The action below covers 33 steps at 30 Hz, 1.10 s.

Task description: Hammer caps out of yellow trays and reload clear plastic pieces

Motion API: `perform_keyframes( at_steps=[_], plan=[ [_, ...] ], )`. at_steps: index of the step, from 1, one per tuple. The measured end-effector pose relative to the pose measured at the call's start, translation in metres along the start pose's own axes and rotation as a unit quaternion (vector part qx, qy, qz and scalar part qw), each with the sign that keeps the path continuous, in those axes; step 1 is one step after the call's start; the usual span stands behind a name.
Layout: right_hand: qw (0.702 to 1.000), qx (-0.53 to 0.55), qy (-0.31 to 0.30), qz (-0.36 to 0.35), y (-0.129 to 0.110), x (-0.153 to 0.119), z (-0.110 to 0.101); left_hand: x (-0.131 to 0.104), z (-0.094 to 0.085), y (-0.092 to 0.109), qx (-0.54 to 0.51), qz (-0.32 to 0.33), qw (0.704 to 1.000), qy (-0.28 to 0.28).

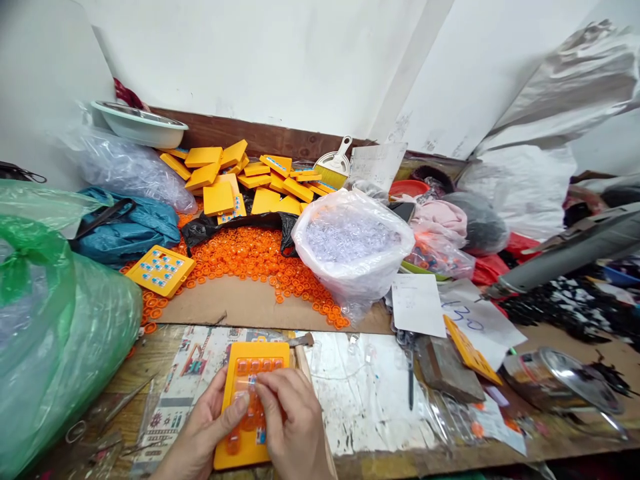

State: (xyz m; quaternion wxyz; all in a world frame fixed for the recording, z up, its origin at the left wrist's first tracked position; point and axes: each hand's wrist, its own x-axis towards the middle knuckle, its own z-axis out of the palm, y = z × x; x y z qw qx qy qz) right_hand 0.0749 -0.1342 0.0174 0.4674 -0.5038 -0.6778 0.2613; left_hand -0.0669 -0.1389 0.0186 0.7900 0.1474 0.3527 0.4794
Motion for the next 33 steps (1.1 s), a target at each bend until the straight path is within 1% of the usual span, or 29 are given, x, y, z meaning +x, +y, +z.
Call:
perform_keyframes(
  at_steps=[3,6,7,8,9,10,11,12,13,14,15,16,17,19,21,23,24,25,27,29,30,33],
  plan=[
    [0.998,-0.026,0.026,-0.046,-0.001,-0.001,0.002,0.000,0.004,-0.002,-0.023,0.007,0.999,0.035],
    [0.994,-0.047,0.049,-0.089,-0.002,-0.003,0.006,0.002,0.007,-0.003,-0.012,0.033,0.998,0.052],
    [0.991,-0.060,0.067,-0.097,-0.002,-0.004,0.008,0.002,0.008,-0.003,-0.003,0.045,0.998,0.053],
    [0.989,-0.072,0.095,-0.086,-0.001,-0.005,0.010,0.003,0.008,-0.003,0.009,0.056,0.997,0.056],
    [0.987,-0.073,0.131,-0.055,0.000,-0.006,0.013,0.003,0.008,-0.003,0.020,0.064,0.996,0.059],
    [0.986,-0.051,0.160,-0.001,0.002,-0.007,0.015,0.003,0.008,-0.003,0.031,0.069,0.995,0.064],
    [0.983,0.001,0.171,0.069,0.004,-0.007,0.017,0.003,0.007,-0.003,0.041,0.072,0.994,0.072],
    [0.974,0.079,0.155,0.143,0.005,-0.007,0.019,0.003,0.008,-0.003,0.053,0.076,0.992,0.081],
    [0.957,0.165,0.120,0.206,0.007,-0.007,0.021,0.003,0.008,-0.002,0.065,0.081,0.991,0.090],
    [0.936,0.237,0.078,0.248,0.007,-0.006,0.022,0.003,0.008,-0.002,0.076,0.086,0.989,0.097],
    [0.918,0.284,0.045,0.273,0.008,-0.005,0.023,0.003,0.009,-0.002,0.084,0.090,0.987,0.103],
    [0.909,0.303,0.031,0.286,0.007,-0.004,0.024,0.003,0.010,-0.003,0.088,0.094,0.986,0.108],
    [0.908,0.300,0.036,0.291,0.007,-0.003,0.025,0.003,0.010,-0.004,0.086,0.094,0.985,0.112],
    [0.914,0.273,0.058,0.295,0.006,-0.001,0.025,0.004,0.010,-0.007,0.068,0.088,0.987,0.120],
    [0.937,0.213,0.033,0.276,0.009,0.000,0.020,0.005,0.009,-0.008,0.043,0.076,0.989,0.122],
    [0.963,0.117,0.002,0.242,0.020,0.002,0.008,0.007,0.007,-0.007,0.016,0.051,0.991,0.119],
    [0.972,0.062,0.001,0.227,0.027,0.003,0.000,0.008,0.007,-0.006,0.004,0.034,0.992,0.122],
    [0.976,0.009,0.012,0.217,0.035,0.005,-0.009,0.009,0.006,-0.003,-0.007,0.014,0.991,0.131],
    [0.974,-0.081,0.050,0.206,0.053,0.006,-0.024,0.010,0.006,0.004,-0.024,-0.022,0.986,0.164],
    [0.968,-0.160,0.057,0.186,0.067,0.006,-0.034,0.011,0.007,0.011,-0.035,-0.035,0.980,0.193],
    [0.965,-0.192,0.050,0.174,0.072,0.005,-0.036,0.012,0.007,0.013,-0.040,-0.039,0.979,0.196],
    [0.957,-0.254,0.026,0.140,0.079,0.003,-0.035,0.011,0.007,0.017,-0.064,-0.061,0.981,0.170]
  ],
)
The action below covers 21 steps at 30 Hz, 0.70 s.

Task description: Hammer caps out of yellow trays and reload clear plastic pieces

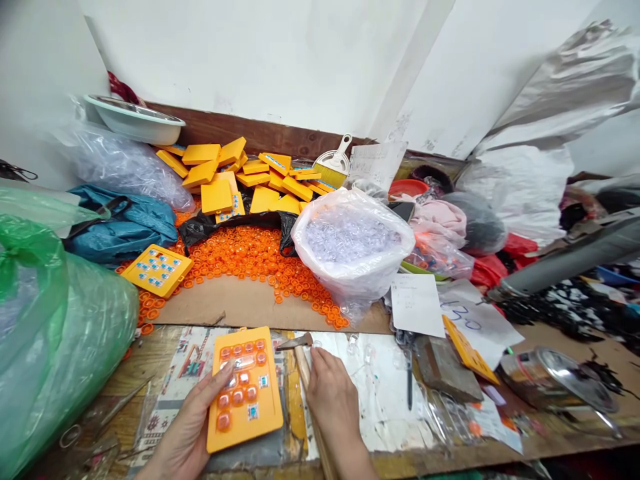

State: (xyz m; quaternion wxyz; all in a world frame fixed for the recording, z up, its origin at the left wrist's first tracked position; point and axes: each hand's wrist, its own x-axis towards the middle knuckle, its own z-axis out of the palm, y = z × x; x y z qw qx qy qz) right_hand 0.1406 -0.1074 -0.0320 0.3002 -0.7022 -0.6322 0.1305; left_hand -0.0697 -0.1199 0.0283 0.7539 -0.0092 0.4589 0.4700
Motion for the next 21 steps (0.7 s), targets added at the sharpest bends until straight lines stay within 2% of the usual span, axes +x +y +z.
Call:
perform_keyframes(
  at_steps=[4,7,10,12,14,15,18,19,21],
  plan=[
    [0.999,-0.027,-0.014,-0.044,0.006,0.000,0.000,-0.001,-0.004,0.001,-0.042,-0.031,0.999,-0.001],
    [0.998,-0.016,-0.001,-0.058,0.017,0.003,-0.005,-0.002,-0.010,0.001,-0.066,-0.036,0.997,0.002],
    [0.998,0.020,0.037,-0.055,0.018,0.003,-0.013,-0.004,-0.016,0.000,-0.049,-0.036,0.997,-0.039],
    [0.995,0.057,0.055,-0.053,0.004,-0.002,-0.021,-0.006,-0.018,-0.001,-0.020,-0.027,0.996,-0.078],
    [0.991,0.113,0.040,-0.060,-0.021,-0.009,-0.028,-0.007,-0.017,-0.003,0.009,-0.010,0.993,-0.116],
    [0.986,0.150,0.015,-0.067,-0.035,-0.014,-0.031,-0.008,-0.015,-0.003,0.020,0.001,0.991,-0.131],
    [0.942,0.320,-0.074,-0.074,-0.070,-0.026,-0.032,-0.009,-0.009,-0.005,0.049,0.043,0.985,-0.162],
    [0.929,0.353,-0.089,-0.072,-0.077,-0.029,-0.031,-0.009,-0.008,-0.005,0.057,0.057,0.982,-0.171],
    [0.924,0.355,-0.110,-0.090,-0.081,-0.033,-0.026,-0.008,-0.007,-0.007,0.071,0.081,0.978,-0.180]
  ],
)
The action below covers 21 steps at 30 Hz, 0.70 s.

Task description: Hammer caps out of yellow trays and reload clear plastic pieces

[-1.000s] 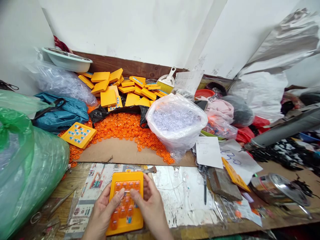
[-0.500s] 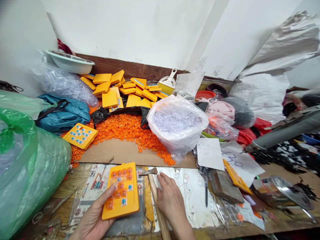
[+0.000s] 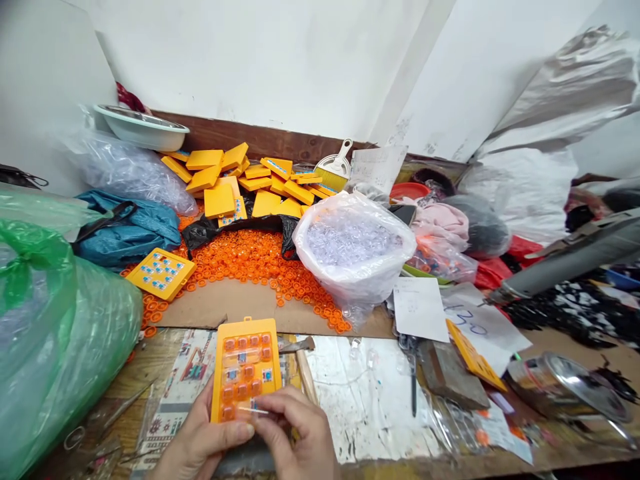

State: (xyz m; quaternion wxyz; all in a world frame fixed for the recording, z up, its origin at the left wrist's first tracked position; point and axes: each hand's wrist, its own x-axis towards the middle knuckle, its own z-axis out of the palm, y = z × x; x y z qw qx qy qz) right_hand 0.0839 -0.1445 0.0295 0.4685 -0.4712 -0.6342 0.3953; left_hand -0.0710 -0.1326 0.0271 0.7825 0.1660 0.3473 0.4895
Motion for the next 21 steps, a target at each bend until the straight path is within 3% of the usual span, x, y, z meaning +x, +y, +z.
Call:
perform_keyframes(
  at_steps=[3,5,16,18,21],
  plan=[
    [0.995,-0.076,-0.043,-0.044,0.007,-0.002,0.001,-0.001,-0.001,-0.002,0.021,0.018,1.000,0.012],
    [0.991,-0.109,-0.040,-0.069,0.011,-0.002,0.002,-0.003,-0.001,-0.003,0.029,0.025,0.999,0.025],
    [0.984,0.001,0.167,0.056,0.015,0.002,0.017,-0.007,0.001,0.000,0.038,0.055,0.998,0.021],
    [0.977,0.102,0.125,0.141,0.016,0.006,0.015,-0.007,-0.002,-0.001,0.035,0.059,0.997,0.022],
    [0.943,0.222,-0.008,0.248,0.015,0.013,0.012,-0.006,-0.006,-0.004,0.028,0.058,0.998,0.028]
  ],
)
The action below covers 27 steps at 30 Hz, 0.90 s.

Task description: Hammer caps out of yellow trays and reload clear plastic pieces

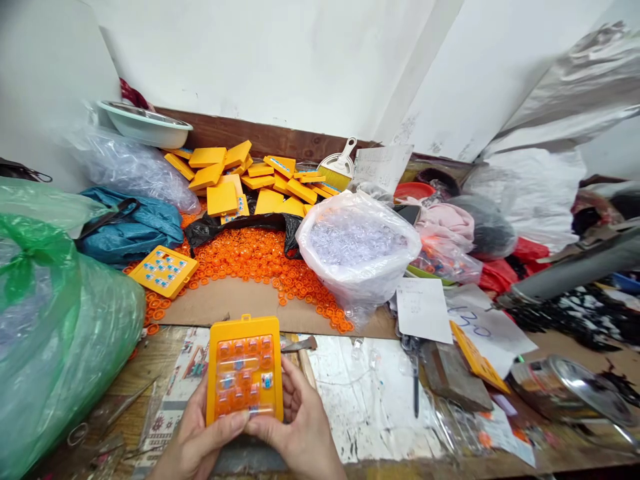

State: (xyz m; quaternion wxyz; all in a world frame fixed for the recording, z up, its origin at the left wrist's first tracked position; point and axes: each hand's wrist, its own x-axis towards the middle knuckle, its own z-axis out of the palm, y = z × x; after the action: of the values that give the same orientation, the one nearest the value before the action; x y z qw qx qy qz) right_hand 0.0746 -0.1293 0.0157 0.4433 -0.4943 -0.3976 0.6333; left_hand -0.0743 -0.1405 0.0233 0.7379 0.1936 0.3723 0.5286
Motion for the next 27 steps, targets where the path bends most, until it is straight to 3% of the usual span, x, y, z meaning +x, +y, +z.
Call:
perform_keyframes(
  at_steps=[2,8,12,14,16,17,18,19,21,24,27],
  plan=[
    [0.999,0.012,-0.030,0.027,-0.004,0.002,0.000,0.001,-0.001,-0.002,-0.001,0.002,1.000,-0.001],
    [0.999,0.021,0.027,0.021,-0.004,-0.001,0.003,0.003,-0.005,-0.008,0.023,0.024,0.999,-0.017],
    [0.999,0.016,0.041,0.022,-0.001,-0.005,0.006,0.005,-0.004,-0.009,0.013,0.005,1.000,0.001],
    [1.000,-0.022,0.000,0.018,-0.013,-0.002,0.001,0.005,-0.001,-0.007,-0.004,-0.011,1.000,0.007],
    [0.990,-0.135,-0.018,-0.032,-0.040,0.009,-0.012,0.005,0.004,-0.003,-0.023,-0.025,0.999,0.002],
    [0.971,-0.222,0.024,-0.080,-0.059,0.019,-0.021,0.004,0.006,-0.001,-0.029,-0.028,0.999,-0.002],
    [0.926,-0.333,0.082,-0.156,-0.079,0.032,-0.031,0.004,0.008,0.001,-0.030,-0.031,0.999,-0.002],
    [0.843,-0.466,0.159,-0.215,-0.101,0.047,-0.041,0.004,0.009,0.003,-0.028,-0.033,0.999,0.000],
    [0.771,-0.541,0.245,-0.230,-0.141,0.083,-0.062,0.003,0.009,0.005,-0.026,-0.041,0.999,0.007],
    [0.705,-0.646,0.239,-0.170,-0.177,0.137,-0.084,0.003,0.004,0.004,-0.039,-0.053,0.998,0.002],
    [0.651,-0.727,0.205,-0.079,-0.181,0.170,-0.093,0.003,-0.003,0.002,-0.045,-0.064,0.997,-0.004]
  ],
)
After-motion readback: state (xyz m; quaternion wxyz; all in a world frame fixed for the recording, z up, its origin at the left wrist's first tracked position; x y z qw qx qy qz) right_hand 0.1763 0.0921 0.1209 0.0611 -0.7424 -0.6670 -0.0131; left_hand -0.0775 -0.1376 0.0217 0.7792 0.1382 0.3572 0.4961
